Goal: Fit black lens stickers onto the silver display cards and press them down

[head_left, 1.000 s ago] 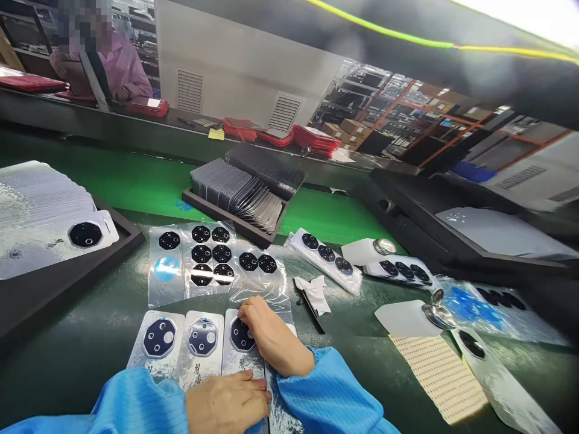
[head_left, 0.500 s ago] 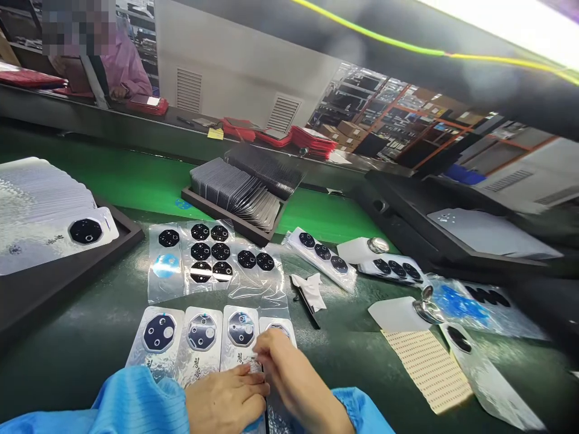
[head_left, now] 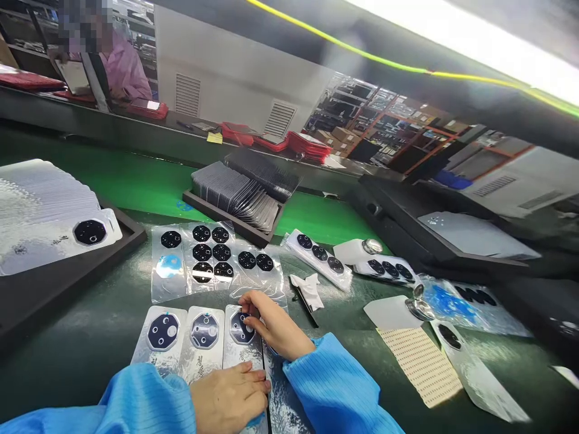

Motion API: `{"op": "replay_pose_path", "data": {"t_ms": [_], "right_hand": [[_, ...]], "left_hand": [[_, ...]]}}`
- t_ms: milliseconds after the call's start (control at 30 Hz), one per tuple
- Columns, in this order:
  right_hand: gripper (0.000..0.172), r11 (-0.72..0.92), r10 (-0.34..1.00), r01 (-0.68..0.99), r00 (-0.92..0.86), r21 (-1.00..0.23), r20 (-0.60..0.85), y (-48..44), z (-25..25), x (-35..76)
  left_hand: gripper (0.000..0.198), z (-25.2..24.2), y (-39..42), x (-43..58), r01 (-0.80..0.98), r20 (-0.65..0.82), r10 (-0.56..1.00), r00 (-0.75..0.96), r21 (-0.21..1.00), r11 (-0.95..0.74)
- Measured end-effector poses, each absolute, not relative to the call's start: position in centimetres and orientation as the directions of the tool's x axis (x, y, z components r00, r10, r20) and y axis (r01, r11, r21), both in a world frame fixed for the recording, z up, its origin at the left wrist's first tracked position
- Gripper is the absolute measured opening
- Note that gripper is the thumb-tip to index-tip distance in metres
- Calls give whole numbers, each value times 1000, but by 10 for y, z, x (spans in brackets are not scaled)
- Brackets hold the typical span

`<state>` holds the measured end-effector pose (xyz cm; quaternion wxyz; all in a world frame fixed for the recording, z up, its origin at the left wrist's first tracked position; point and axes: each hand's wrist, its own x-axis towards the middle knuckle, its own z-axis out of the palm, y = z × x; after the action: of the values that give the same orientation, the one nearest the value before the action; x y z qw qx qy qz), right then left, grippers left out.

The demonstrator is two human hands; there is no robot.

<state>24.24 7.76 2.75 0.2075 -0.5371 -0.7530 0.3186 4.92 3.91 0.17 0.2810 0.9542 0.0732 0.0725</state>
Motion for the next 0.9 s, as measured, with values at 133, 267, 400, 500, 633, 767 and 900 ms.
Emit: {"op": "replay_pose_path", "data": {"t_ms": [133,267,400,500,633,767,900], "right_hand": [[31,232,930,700,-363,-675,-56,82,33,243],[28,264,916,727,-396,-634,-72,88,39,241],[24,289,908,753,-411,-591,-79,92,44,239],[23,285,910,765,-406,-578,-89,91,47,238],[24,245,916,759,-385,-603,-112,88,48,239],[31,179,917,704,-372,-687,-143,84,48,238],[31,60,940,617,-300,-785,-164,81,41,228]], "left_hand": [[35,0,39,50,81,101,161,982,543,-836],[35,-2,37,50,85,118,173,978,532,-842],[34,-2,36,49,90,123,177,977,514,-853],[33,-2,36,49,85,118,164,979,498,-863],[32,-3,37,49,80,150,175,973,492,-867],[30,-5,38,49,68,178,178,968,496,-866],[27,-8,40,50,51,192,162,968,481,-875]]}}
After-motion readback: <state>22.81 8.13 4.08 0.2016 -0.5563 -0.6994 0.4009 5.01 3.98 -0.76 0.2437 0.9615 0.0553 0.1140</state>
